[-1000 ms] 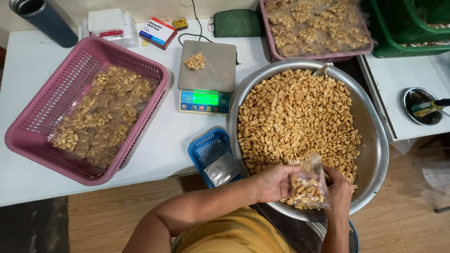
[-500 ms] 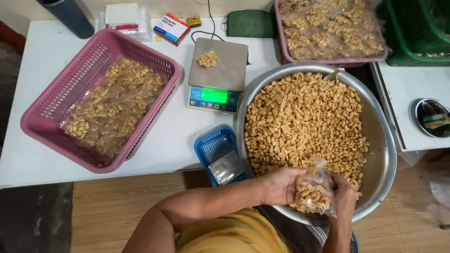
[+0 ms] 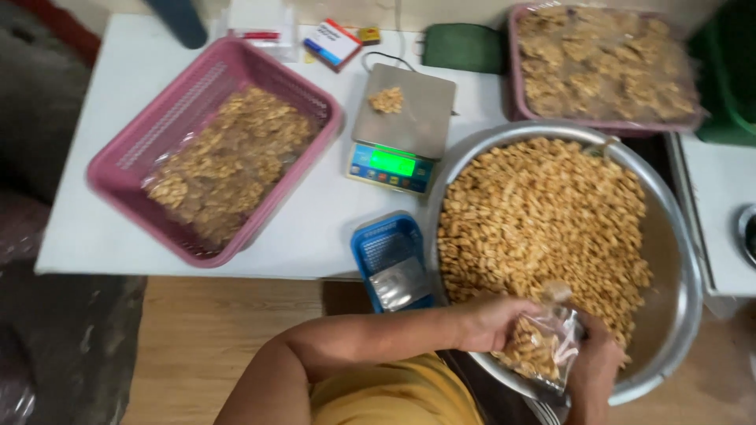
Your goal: Scooping peanuts into small plastic bags, weighing them on a digital scale, and placing them into a storage basket.
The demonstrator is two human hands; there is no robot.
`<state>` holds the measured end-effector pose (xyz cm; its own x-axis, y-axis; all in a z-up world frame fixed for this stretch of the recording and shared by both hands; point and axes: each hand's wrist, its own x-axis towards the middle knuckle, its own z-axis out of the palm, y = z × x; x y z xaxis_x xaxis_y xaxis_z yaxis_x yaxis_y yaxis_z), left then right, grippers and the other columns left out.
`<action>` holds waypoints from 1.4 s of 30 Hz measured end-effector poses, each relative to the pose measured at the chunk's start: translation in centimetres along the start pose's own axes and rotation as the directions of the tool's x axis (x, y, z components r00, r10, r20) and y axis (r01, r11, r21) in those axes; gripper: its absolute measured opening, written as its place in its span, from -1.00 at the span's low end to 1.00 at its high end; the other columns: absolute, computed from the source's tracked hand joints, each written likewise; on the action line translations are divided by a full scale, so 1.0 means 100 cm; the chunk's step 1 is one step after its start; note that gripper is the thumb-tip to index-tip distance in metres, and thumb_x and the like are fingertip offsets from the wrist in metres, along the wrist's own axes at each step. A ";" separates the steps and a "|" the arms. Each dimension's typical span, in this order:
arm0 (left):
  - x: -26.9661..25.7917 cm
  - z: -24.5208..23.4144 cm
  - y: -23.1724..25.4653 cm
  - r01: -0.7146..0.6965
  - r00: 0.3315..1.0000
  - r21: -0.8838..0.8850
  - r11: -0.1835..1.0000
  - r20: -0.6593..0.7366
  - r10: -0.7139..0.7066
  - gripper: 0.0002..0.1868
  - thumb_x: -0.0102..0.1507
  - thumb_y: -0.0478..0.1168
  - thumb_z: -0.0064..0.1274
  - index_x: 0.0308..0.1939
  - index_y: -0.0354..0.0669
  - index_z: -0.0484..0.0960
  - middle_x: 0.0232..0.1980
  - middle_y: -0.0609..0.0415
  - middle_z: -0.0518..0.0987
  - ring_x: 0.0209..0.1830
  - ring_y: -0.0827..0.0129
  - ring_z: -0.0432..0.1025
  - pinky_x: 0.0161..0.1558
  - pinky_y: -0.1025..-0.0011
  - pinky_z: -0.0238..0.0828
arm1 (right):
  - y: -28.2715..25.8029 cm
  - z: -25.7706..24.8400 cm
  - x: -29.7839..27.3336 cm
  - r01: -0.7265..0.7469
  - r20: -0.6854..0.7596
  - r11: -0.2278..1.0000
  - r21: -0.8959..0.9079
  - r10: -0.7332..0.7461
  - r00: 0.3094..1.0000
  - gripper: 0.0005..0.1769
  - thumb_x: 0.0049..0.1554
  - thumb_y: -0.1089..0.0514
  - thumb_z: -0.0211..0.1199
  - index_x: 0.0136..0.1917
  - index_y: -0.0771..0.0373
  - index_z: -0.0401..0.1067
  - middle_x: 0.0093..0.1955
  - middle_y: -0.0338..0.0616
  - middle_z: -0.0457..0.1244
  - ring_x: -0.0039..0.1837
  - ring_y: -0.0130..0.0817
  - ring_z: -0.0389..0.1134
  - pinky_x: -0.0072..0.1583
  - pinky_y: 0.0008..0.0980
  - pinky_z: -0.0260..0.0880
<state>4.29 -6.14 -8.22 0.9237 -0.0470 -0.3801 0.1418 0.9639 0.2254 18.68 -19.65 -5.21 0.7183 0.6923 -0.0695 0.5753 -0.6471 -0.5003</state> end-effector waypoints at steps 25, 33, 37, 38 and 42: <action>-0.194 -0.145 0.089 0.423 0.318 0.762 -0.490 0.382 0.868 -0.49 0.22 -0.04 0.16 0.14 -0.30 0.51 0.12 -0.25 0.54 0.03 -0.11 0.45 0.08 0.05 0.35 | -0.046 -0.033 0.040 -0.111 0.029 0.988 -0.104 0.114 0.993 -0.62 0.17 -0.07 0.12 0.07 0.09 0.65 -0.16 -0.08 0.43 0.06 -0.28 0.42 0.02 -0.26 0.27; -0.126 -0.156 0.104 0.577 0.725 0.770 -0.271 -0.331 0.604 -0.66 0.10 0.05 0.19 -0.27 -0.11 0.77 -0.31 -0.09 0.71 -0.23 -0.10 0.62 -0.26 0.06 0.59 | 0.058 0.006 0.150 0.040 -0.317 0.946 -0.323 -0.148 0.937 -0.69 0.15 0.17 0.21 0.06 0.40 0.58 -0.16 0.31 0.34 -0.02 0.32 0.38 0.07 0.17 0.39; -0.156 -0.128 0.107 0.490 0.702 0.861 -0.137 -0.297 0.647 -0.71 0.25 -0.01 -0.04 -0.20 -0.02 0.73 -0.25 -0.08 0.71 -0.16 -0.05 0.61 -0.14 0.07 0.59 | -0.033 -0.005 0.104 0.089 -0.062 0.990 -0.108 -0.096 0.993 -0.74 0.16 0.23 0.16 0.00 0.37 0.60 -0.20 0.26 0.40 -0.07 0.26 0.43 0.03 0.10 0.42; -0.169 -0.110 0.112 0.407 0.700 0.906 -0.114 -0.229 0.676 -0.71 0.31 -0.08 -0.17 -0.17 -0.02 0.68 -0.24 -0.13 0.70 -0.14 -0.01 0.61 -0.06 0.06 0.57 | -0.072 -0.019 0.084 0.043 0.122 0.997 0.071 -0.051 0.991 -0.72 0.17 0.26 0.13 0.07 0.31 0.61 -0.17 0.17 0.44 -0.07 0.18 0.46 0.04 0.02 0.46; -0.171 -0.078 0.127 -0.227 0.622 0.845 0.484 -0.257 0.740 -0.83 0.21 -0.45 -0.16 -0.21 -0.30 0.55 -0.22 -0.23 0.70 -0.25 0.12 0.64 -0.12 0.29 0.65 | -0.059 -0.014 0.064 -0.171 0.222 0.886 0.432 0.079 0.972 -0.70 0.17 0.36 0.11 0.12 0.54 0.52 -0.41 0.13 0.34 -0.43 -0.22 0.30 -0.28 -0.25 0.36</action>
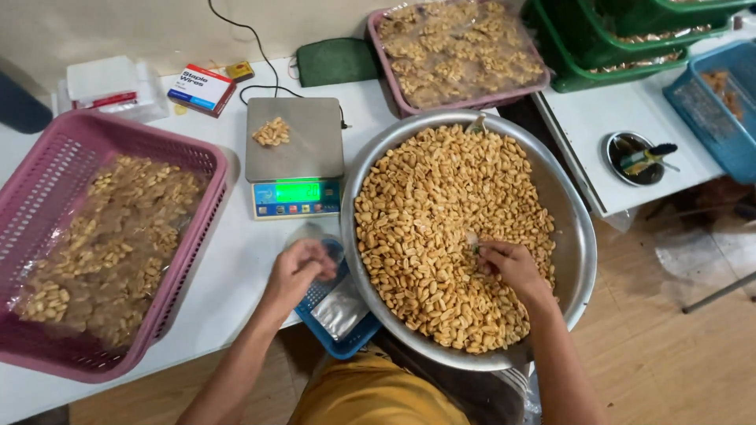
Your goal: Scooping peanuts into small plastic bags, weighing them on a digital scale, and placing them into a storage basket.
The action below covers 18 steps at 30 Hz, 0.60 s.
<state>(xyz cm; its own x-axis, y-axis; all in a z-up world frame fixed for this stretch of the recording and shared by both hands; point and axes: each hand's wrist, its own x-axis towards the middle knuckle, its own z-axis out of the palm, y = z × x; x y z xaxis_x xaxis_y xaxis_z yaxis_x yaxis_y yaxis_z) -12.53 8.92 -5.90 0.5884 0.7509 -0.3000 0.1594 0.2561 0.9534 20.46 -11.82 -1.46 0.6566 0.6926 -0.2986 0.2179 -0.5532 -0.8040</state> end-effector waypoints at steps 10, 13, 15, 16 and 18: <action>0.030 0.094 0.049 0.268 0.875 -0.327 0.906 0.475 -0.088 -0.81 0.22 -0.29 0.28 -0.17 -0.36 0.71 -0.52 0.05 0.50 -0.59 0.49 0.34 -0.51 0.57 0.29 | 0.026 -0.018 -0.002 -0.187 0.124 0.743 0.642 0.140 0.982 -0.74 0.16 0.11 0.15 -0.13 0.40 0.41 -0.43 -0.15 0.08 -0.45 -0.36 0.07 -0.40 -0.40 0.07; 0.026 0.112 0.074 0.161 0.891 -0.244 0.956 0.453 -0.034 -0.79 0.15 -0.35 0.35 -0.21 -0.40 0.71 -0.53 -0.01 0.56 -0.64 0.48 0.40 -0.59 0.59 0.30 | -0.001 -0.021 -0.018 -0.052 0.010 0.723 0.689 0.062 0.998 -0.76 0.16 0.15 0.14 -0.08 0.42 0.42 -0.46 -0.09 0.08 -0.48 -0.36 0.05 -0.41 -0.41 0.05; 0.027 0.121 0.077 0.124 0.902 -0.243 0.962 0.431 -0.007 -0.77 0.09 -0.39 0.39 -0.25 -0.43 0.69 -0.55 -0.05 0.57 -0.67 0.47 0.43 -0.63 0.59 0.30 | -0.023 -0.017 -0.033 0.050 -0.099 0.704 0.708 0.029 0.995 -0.72 0.15 0.22 0.17 0.06 0.48 0.46 -0.41 0.00 0.17 -0.45 -0.36 0.09 -0.40 -0.41 0.08; 0.029 0.124 0.075 0.074 0.888 -0.237 0.969 0.459 0.045 -0.75 0.08 -0.37 0.41 -0.23 -0.40 0.69 -0.53 -0.07 0.59 -0.66 0.45 0.46 -0.63 0.56 0.36 | -0.036 -0.013 -0.042 0.182 -0.190 0.813 0.553 -0.090 0.978 -0.74 0.14 0.27 0.19 0.05 0.49 0.50 -0.40 0.05 0.22 -0.43 -0.34 0.16 -0.37 -0.40 0.16; 0.031 0.130 0.070 0.026 0.867 -0.229 0.973 0.489 0.092 -0.73 0.08 -0.35 0.42 -0.22 -0.37 0.69 -0.50 -0.08 0.61 -0.64 0.44 0.49 -0.64 0.54 0.42 | -0.048 -0.007 -0.051 0.302 -0.257 0.878 0.371 -0.215 0.942 -0.74 0.12 0.31 0.21 0.04 0.50 0.55 -0.38 0.10 0.26 -0.40 -0.31 0.22 -0.35 -0.39 0.25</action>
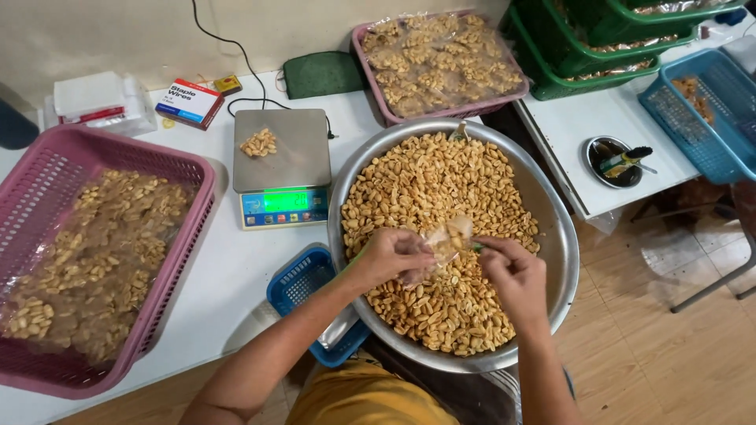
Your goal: Scooping peanuts into small plastic bags, weighing them on a digital scale, and placing them into a storage basket.
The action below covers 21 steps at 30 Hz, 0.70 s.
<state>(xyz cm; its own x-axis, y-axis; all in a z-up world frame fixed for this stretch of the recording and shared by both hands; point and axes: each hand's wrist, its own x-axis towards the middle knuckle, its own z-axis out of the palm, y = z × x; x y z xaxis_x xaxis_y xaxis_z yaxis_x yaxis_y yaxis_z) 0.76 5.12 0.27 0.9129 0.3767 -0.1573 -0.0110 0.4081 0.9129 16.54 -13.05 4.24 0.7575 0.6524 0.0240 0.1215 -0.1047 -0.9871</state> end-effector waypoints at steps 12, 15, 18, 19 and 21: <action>0.023 0.003 -0.019 -0.120 0.960 0.302 0.946 0.280 0.033 -0.59 0.24 -0.34 0.18 0.16 -0.26 0.50 0.02 -0.19 0.65 0.00 0.12 0.58 0.02 0.22 0.58 | -0.016 -0.009 -0.009 0.234 -0.026 0.941 -0.245 -0.248 0.968 -0.75 0.11 0.32 0.24 0.04 0.25 0.63 -0.41 -0.09 0.31 -0.31 -0.50 0.22 -0.20 -0.49 0.33; 0.021 0.007 -0.014 -0.135 0.961 0.324 0.936 0.272 0.045 -0.50 0.21 -0.31 0.22 0.24 -0.14 0.52 0.03 -0.21 0.64 0.01 0.07 0.58 -0.02 0.26 0.59 | -0.027 -0.006 -0.011 0.211 -0.067 0.951 -0.225 -0.231 0.971 -0.77 0.12 0.33 0.23 0.04 0.30 0.61 -0.44 -0.07 0.29 -0.35 -0.49 0.23 -0.25 -0.48 0.32; 0.022 0.006 -0.022 -0.120 0.971 0.377 0.919 0.239 0.028 -0.45 0.20 -0.30 0.22 0.28 -0.10 0.49 0.05 -0.24 0.64 0.06 0.09 0.55 0.02 0.27 0.56 | -0.019 -0.006 -0.009 0.228 -0.034 0.937 -0.266 -0.245 0.969 -0.80 0.11 0.31 0.28 0.02 0.28 0.62 -0.48 -0.07 0.26 -0.36 -0.51 0.18 -0.29 -0.49 0.26; 0.024 0.005 -0.023 -0.119 0.972 0.386 0.915 0.232 0.029 -0.40 0.19 -0.28 0.23 0.32 -0.08 0.46 0.05 -0.23 0.64 0.05 0.10 0.56 0.02 0.27 0.56 | -0.017 -0.007 -0.007 0.218 -0.061 0.932 -0.291 -0.245 0.968 -0.79 0.12 0.29 0.27 0.02 0.26 0.62 -0.49 -0.07 0.26 -0.38 -0.50 0.18 -0.27 -0.47 0.25; 0.023 0.006 -0.019 -0.119 0.975 0.396 0.910 0.221 0.031 -0.35 0.18 -0.26 0.24 0.36 -0.07 0.43 0.04 -0.23 0.64 0.03 0.11 0.57 0.02 0.28 0.56 | -0.022 -0.004 -0.006 0.209 -0.083 0.926 -0.315 -0.246 0.966 -0.79 0.14 0.27 0.26 0.03 0.24 0.62 -0.50 -0.07 0.26 -0.39 -0.49 0.18 -0.26 -0.46 0.24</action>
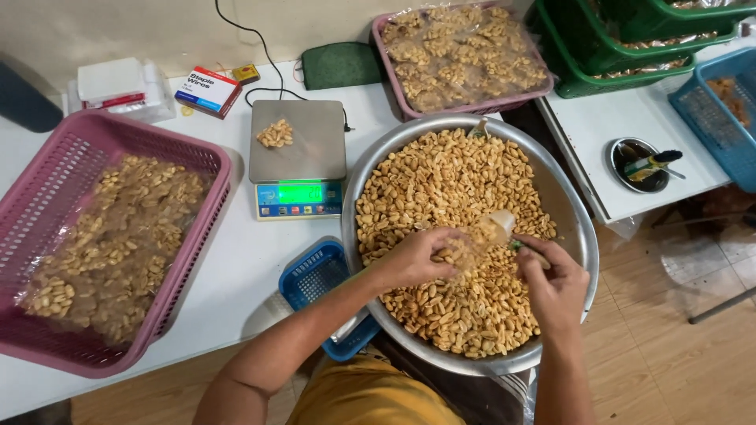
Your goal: Scooping peanuts into small plastic bags, weighing them on a digital scale, and placing them into a storage basket.
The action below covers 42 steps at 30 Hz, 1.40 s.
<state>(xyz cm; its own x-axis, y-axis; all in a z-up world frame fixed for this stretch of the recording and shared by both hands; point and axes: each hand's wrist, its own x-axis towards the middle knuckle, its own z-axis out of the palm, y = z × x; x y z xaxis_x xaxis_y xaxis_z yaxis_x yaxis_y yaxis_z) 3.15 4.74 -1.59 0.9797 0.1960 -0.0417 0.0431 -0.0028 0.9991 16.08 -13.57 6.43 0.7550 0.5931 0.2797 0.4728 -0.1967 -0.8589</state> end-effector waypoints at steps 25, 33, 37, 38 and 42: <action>-0.045 -0.244 -0.103 0.518 0.462 0.831 0.203 -0.471 0.751 -0.74 0.18 -0.45 -0.03 -0.06 -0.22 0.60 0.19 -0.21 0.52 0.26 -0.12 0.34 0.34 -0.11 0.17 | 0.043 0.007 -0.021 -0.390 0.043 0.796 -0.462 0.460 0.887 -0.60 0.15 0.07 0.12 0.17 0.12 0.64 -0.31 -0.10 0.37 -0.30 -0.36 0.18 -0.17 -0.29 0.21; -0.062 -0.223 -0.038 -0.095 0.540 0.005 0.995 -0.840 0.055 -0.95 0.41 -0.12 -0.09 -0.14 0.08 0.42 -0.19 0.18 0.70 -0.22 0.52 0.52 -0.24 0.53 0.43 | 0.052 0.014 -0.039 -0.396 0.106 0.894 -0.209 0.423 0.900 -0.70 0.21 0.20 0.17 0.17 0.25 0.58 -0.51 -0.20 0.16 -0.48 -0.50 -0.03 -0.48 -0.47 -0.06; -0.062 -0.133 0.048 0.115 0.699 -0.597 0.794 -0.520 -0.491 -0.76 0.25 -0.27 -0.04 0.01 -0.17 0.46 -0.16 0.00 0.57 -0.30 0.27 0.48 -0.33 0.38 0.50 | 0.063 0.016 -0.040 -0.318 0.125 0.932 -0.175 0.341 0.932 -0.69 0.22 0.16 0.16 0.15 0.29 0.57 -0.55 -0.28 0.10 -0.50 -0.54 -0.08 -0.50 -0.50 -0.11; -0.080 -0.095 0.094 0.286 0.778 -0.548 0.786 -0.347 -0.525 -0.72 0.27 -0.40 -0.05 0.08 -0.32 0.42 -0.13 -0.05 0.58 -0.29 0.24 0.53 -0.31 0.40 0.64 | 0.067 0.015 -0.042 -0.324 0.127 0.935 -0.146 0.343 0.931 -0.69 0.22 0.17 0.16 0.17 0.33 0.55 -0.52 -0.24 0.15 -0.50 -0.53 -0.03 -0.51 -0.51 -0.05; -0.068 -0.043 0.039 0.174 0.959 -0.456 0.873 -0.124 -0.256 -0.74 0.36 -0.21 -0.22 -0.05 -0.18 0.57 0.10 -0.18 0.54 -0.11 0.20 0.48 -0.31 0.51 0.59 | 0.049 0.015 -0.042 -0.356 0.091 0.908 -0.220 0.382 0.920 -0.66 0.20 0.12 0.17 0.17 0.28 0.57 -0.54 -0.27 0.10 -0.48 -0.53 -0.08 -0.48 -0.47 -0.12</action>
<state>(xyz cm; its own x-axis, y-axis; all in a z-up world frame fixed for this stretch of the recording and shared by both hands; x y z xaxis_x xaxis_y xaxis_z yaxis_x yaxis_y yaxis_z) -4.21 7.60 2.61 0.9039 0.3101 -0.2946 0.1193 0.4786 0.8699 14.57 -15.86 0.39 0.8336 0.5413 -0.1102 0.2607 -0.5614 -0.7854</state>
